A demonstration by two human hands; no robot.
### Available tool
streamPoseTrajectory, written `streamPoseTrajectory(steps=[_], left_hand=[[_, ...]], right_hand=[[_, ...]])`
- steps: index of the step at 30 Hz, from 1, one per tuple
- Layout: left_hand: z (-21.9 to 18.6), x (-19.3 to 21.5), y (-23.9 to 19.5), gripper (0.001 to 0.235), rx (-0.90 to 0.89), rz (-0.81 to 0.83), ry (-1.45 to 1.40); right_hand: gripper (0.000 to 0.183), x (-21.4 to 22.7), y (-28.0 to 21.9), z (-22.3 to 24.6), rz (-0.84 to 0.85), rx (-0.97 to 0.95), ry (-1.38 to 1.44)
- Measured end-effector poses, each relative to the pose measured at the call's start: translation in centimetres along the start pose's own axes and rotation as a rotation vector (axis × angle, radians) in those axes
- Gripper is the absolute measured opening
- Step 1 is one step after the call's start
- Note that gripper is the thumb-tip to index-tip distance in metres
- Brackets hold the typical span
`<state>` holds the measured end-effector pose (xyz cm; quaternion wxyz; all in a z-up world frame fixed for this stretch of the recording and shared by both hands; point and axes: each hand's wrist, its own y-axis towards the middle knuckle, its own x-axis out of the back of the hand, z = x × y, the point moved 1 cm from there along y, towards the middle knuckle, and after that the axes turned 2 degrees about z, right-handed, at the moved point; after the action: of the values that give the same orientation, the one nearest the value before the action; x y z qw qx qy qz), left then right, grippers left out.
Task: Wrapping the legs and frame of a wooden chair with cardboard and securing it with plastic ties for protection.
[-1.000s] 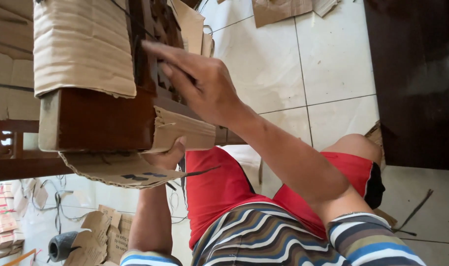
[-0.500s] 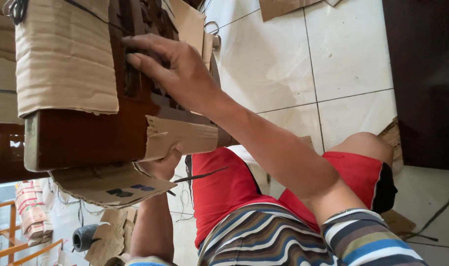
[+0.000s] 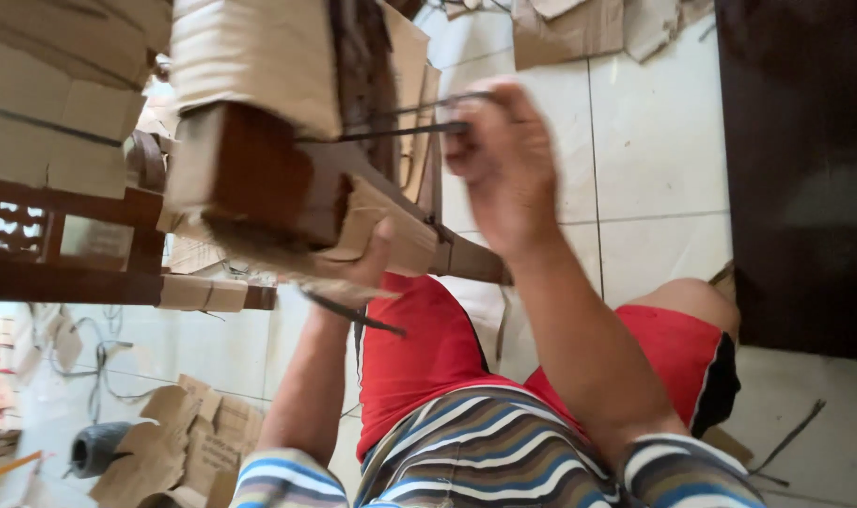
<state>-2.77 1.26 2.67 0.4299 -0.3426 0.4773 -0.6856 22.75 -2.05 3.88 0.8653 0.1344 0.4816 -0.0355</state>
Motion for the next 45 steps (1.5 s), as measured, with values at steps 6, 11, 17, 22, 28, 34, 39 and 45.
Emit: streamPoseTrajectory(steps=[6, 11, 17, 22, 28, 34, 39, 45], left_hand=[[5.7, 1.2, 1.1, 0.09, 0.081, 0.489, 0.357], [3.8, 3.0, 3.9, 0.063, -3.131, 1.309, 0.861], [3.4, 3.0, 2.2, 0.049, -3.459, 1.292, 0.7], [4.7, 3.6, -1.3, 0.041, -3.651, 1.33, 0.799], [7.1, 5.8, -6.0, 0.05, -3.676, 1.14, 0.633], [8.9, 7.8, -9.1, 0.046, -3.93, 0.734, 0.597], [9.3, 7.7, -9.1, 0.046, -3.834, 0.916, 0.698], [8.9, 7.3, -9.3, 0.046, -3.727, 1.166, 0.896]], right_hand=[[0.005, 1.2, -3.8, 2.9, 0.095, 0.055, 0.21], [0.009, -0.6, -8.4, 5.7, 0.227, 0.197, 0.206], [0.017, -4.1, -13.8, 8.2, 0.425, 0.488, -0.286], [0.021, -5.2, -14.9, 7.3, 0.413, 0.543, -0.542], [0.022, -4.7, -17.2, 6.8, 0.353, 0.655, -0.706], [0.019, -10.3, -19.2, 5.8, 0.489, 0.842, -1.262], [0.046, -13.8, -18.1, 4.1, 1.017, 0.881, -1.27], [0.013, -13.2, -18.1, 3.0, 1.03, 0.742, -1.124]])
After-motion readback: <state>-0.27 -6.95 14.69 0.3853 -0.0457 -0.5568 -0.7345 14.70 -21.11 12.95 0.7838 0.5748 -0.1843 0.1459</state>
